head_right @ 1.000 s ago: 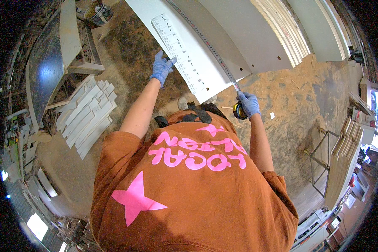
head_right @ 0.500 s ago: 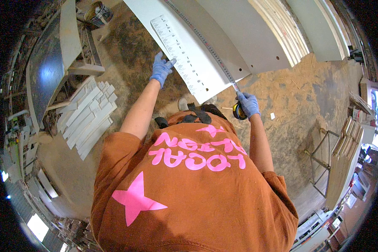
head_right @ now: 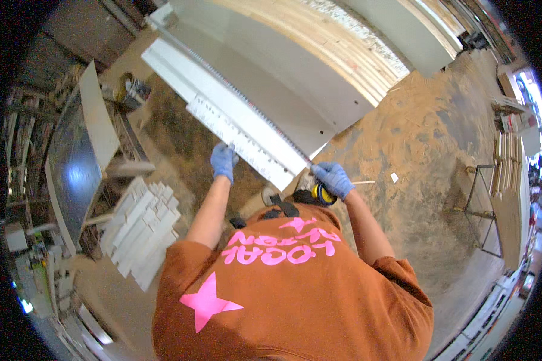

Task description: The person measures wooden planks and panels with a tape measure in a workshop. They repeatedly extend and retract the tape measure, align it with the wood, and compare measurements to printed labels on the planks.

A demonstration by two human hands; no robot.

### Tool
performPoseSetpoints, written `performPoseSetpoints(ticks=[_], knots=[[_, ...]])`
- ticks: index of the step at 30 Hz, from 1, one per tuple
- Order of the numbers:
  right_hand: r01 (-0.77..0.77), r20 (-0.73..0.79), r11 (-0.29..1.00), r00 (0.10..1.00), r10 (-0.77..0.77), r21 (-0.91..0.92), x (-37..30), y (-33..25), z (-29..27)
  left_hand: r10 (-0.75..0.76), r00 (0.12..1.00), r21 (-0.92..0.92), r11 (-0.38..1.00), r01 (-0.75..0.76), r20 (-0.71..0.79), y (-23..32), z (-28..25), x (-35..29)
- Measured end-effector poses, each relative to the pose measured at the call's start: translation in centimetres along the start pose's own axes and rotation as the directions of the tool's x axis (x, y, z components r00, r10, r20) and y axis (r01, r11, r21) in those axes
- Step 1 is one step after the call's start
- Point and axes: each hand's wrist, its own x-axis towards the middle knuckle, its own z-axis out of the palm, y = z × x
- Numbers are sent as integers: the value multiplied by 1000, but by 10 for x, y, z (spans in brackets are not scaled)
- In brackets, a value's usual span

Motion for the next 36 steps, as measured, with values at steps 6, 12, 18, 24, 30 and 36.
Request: performPoseSetpoints(ticks=[6,12,18,24,30,36], knots=[[114,93,985,988,-127,132,-32,-30,-10,70,993,-46,996,-75,-92,40,11,-39],[186,80,935,972,-219,302,-68,-48,-82,638,769,-167,755,-634,-33,193,41,-92],[258,-26,913,964,-264,317,-92,-9,-195,820,546,-296,571,-765,171,305,153,-151],[254,-134,895,966,-220,365,-131,32,-306,832,472,-389,554,-736,291,329,314,-147],[216,-212,870,968,-132,443,-141,70,-372,596,553,-335,795,-505,582,330,462,-82],[269,-272,769,954,-128,580,-113,71,-431,72,785,-44,997,-56,615,297,563,5]])
